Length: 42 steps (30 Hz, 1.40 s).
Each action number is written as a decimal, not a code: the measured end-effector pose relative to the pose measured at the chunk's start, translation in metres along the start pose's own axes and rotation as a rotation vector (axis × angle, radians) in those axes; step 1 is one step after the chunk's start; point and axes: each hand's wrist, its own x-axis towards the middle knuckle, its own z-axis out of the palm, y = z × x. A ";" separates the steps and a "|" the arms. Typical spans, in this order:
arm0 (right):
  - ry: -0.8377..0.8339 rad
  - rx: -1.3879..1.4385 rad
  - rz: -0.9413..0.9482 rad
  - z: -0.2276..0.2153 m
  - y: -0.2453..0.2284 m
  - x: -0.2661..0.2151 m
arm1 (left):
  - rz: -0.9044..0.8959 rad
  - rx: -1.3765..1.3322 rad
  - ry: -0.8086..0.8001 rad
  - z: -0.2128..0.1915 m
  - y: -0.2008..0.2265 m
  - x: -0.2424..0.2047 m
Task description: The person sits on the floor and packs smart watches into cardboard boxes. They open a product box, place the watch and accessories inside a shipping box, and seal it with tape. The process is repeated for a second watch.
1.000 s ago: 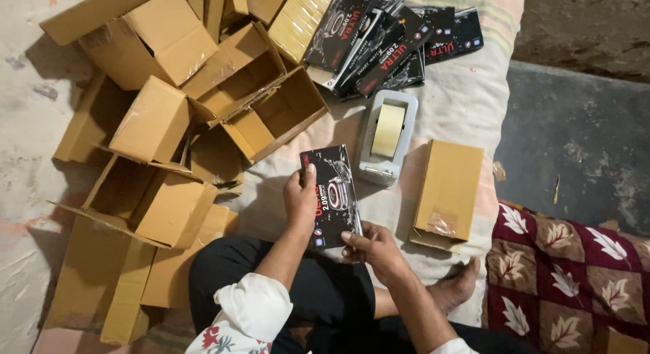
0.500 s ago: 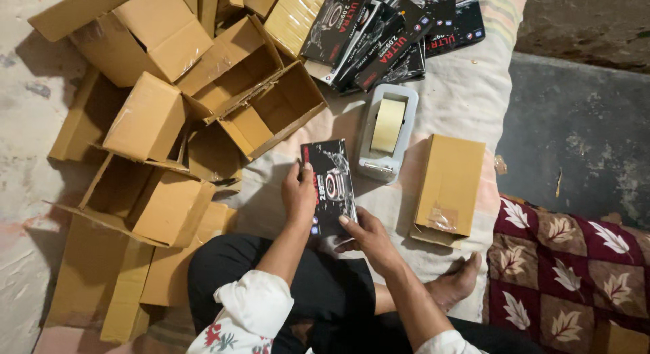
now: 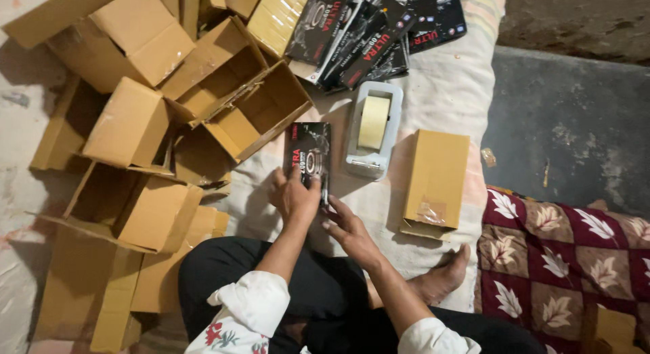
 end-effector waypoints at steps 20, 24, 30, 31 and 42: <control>0.312 -0.354 0.290 -0.014 -0.067 -0.011 | -0.042 -0.834 -0.282 0.010 0.012 -0.004; 0.305 -0.285 0.288 -0.015 -0.056 -0.009 | -0.019 -0.813 -0.295 0.013 0.010 -0.007; 0.288 -0.228 0.268 -0.017 -0.045 -0.003 | -0.022 -0.808 -0.306 0.017 0.012 -0.005; 0.285 -0.226 0.246 -0.016 -0.045 -0.003 | -0.017 -0.805 -0.305 0.018 0.012 -0.005; 0.494 -0.410 0.107 -0.034 -0.090 -0.012 | -0.052 -0.777 -0.267 0.012 0.015 -0.003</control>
